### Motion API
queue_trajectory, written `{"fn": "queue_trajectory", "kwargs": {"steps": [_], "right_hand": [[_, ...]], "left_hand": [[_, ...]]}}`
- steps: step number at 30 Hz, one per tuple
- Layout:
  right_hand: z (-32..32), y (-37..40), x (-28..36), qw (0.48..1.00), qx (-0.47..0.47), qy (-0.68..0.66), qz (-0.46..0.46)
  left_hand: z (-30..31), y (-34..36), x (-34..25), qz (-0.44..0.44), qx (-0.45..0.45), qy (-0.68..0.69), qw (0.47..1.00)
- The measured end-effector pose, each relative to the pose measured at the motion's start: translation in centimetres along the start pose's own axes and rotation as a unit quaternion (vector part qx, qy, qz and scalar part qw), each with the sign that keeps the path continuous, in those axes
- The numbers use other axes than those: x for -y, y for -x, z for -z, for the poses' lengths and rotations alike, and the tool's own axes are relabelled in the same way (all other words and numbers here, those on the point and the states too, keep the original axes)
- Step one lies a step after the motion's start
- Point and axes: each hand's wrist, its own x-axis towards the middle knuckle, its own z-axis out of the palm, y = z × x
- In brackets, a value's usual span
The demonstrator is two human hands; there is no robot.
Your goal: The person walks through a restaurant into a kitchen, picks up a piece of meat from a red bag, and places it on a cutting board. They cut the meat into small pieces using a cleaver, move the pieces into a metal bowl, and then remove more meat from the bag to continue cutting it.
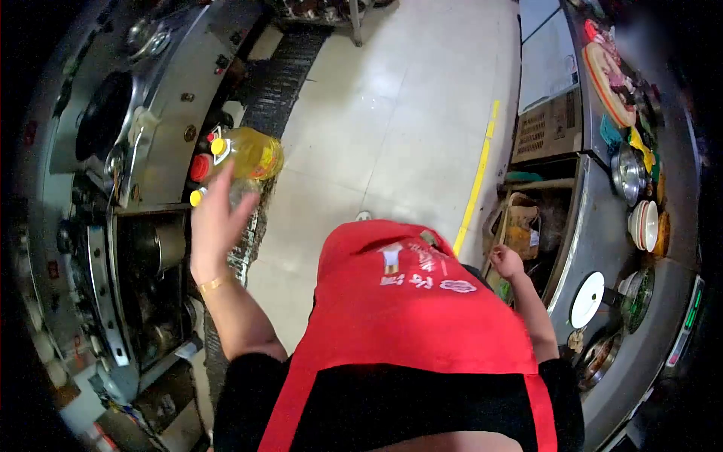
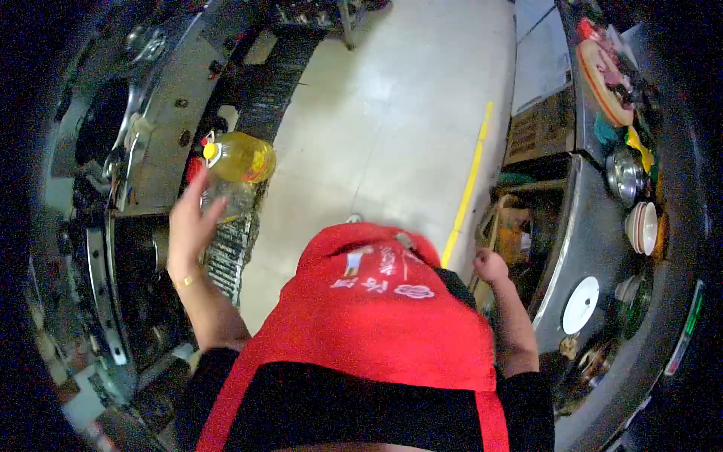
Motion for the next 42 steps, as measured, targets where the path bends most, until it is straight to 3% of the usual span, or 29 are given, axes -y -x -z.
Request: {"fn": "queue_trajectory", "kwargs": {"steps": [2, 3, 4, 6, 8, 9, 11, 12, 13, 16, 17, 22, 26, 27, 28, 29, 32, 33, 34, 36, 38, 40, 42], "right_hand": [[0.9, 0.4, -1.7, 0.996, -0.031, -0.053, -0.061], [1.1, 0.1, -2.7, 0.994, -0.036, -0.064, -0.082], [1.1, -0.4, -4.3, 0.991, -0.042, -0.075, -0.102], [-0.3, -1.3, -8.8, 0.994, 0.018, -0.02, -0.102], [0.6, -4.7, -10.0, 0.992, 0.079, 0.006, -0.101], [2.5, -6.8, -9.9, 0.99, 0.096, 0.007, -0.106], [7.4, -11.0, -9.0, 0.989, 0.094, -0.008, -0.118], [10.5, -13.6, -7.7, 0.991, 0.074, -0.012, -0.115], [14.0, -16.5, -6.5, 0.992, 0.055, -0.01, -0.111], [25.9, -27.6, -2.5, 0.997, 0.01, 0.03, -0.067], [29.8, -30.7, -1.2, 0.996, -0.073, 0.05, -0.019], [46.1, -45.2, 3.0, 0.958, -0.278, 0.021, 0.067], [52.5, -49.5, 2.1, 0.915, -0.404, 0.015, -0.006], [53.8, -50.2, 0.9, 0.887, -0.462, 0.007, -0.009], [55.0, -50.5, -0.2, 0.853, -0.522, 0.001, -0.013], [56.0, -50.3, -1.5, 0.849, -0.522, -0.006, -0.076], [58.0, -49.2, -5.6, 0.762, -0.614, -0.037, -0.203], [58.6, -48.8, -7.4, 0.749, -0.619, -0.008, -0.236], [59.1, -48.7, -9.5, 0.752, -0.597, -0.033, -0.278], [60.1, -49.1, -12.4, 0.738, -0.563, -0.009, -0.371], [60.4, -50.8, -16.1, 0.748, -0.543, -0.03, -0.381], [63.5, -50.9, -14.6, 0.761, -0.465, -0.185, -0.412], [63.8, -52.5, -15.6, 0.762, -0.463, -0.166, -0.42]], "left_hand": [[0.8, -9.7, -3.7, -0.006, 0.028, 0.021, 0.999], [0.2, -14.1, -4.6, -0.115, -0.054, -0.014, 0.992], [-0.1, -17.8, -6.2, -0.133, -0.087, -0.017, 0.987], [0.0, -23.2, -12.1, -0.031, -0.04, 0.055, 0.997], [-2.8, -27.8, -15.0, -0.05, -0.042, 0.095, 0.993], [-4.9, -29.8, -15.6, -0.102, -0.052, 0.071, 0.991], [-8.6, -32.8, -18.5, -0.071, 0.029, 0.071, 0.995], [-10.6, -34.3, -19.2, -0.054, 0.078, 0.078, 0.992], [-11.2, -36.0, -21.4, 0.031, 0.155, 0.058, 0.986], [-14.5, -41.1, -24.0, 0.017, 0.131, 0.108, 0.985], [-15.3, -43.3, -24.4, 0.024, 0.144, 0.123, 0.982], [-20.4, -56.8, -28.3, 0.005, 0.141, 0.116, 0.983], [-25.5, -71.4, -36.9, -0.088, 0.197, 0.006, 0.976], [-27.2, -75.4, -39.7, -0.165, 0.184, 0.05, 0.968], [-28.2, -78.3, -43.9, -0.243, 0.169, 0.096, 0.95], [-28.9, -80.3, -48.0, -0.282, 0.174, 0.144, 0.932], [-31.9, -85.9, -60.0, -0.478, 0.197, 0.049, 0.855], [-32.8, -86.3, -64.2, -0.502, 0.231, 0.04, 0.833], [-34.5, -87.0, -68.1, -0.583, 0.21, 0.035, 0.784], [-37.0, -86.2, -75.0, -0.622, 0.228, 0.005, 0.749], [-42.2, -85.6, -79.9, -0.676, 0.244, 0.091, 0.689], [-45.5, -83.5, -84.9, -0.662, 0.344, 0.141, 0.651], [-49.3, -81.9, -89.0, -0.646, 0.439, 0.185, 0.597]]}}
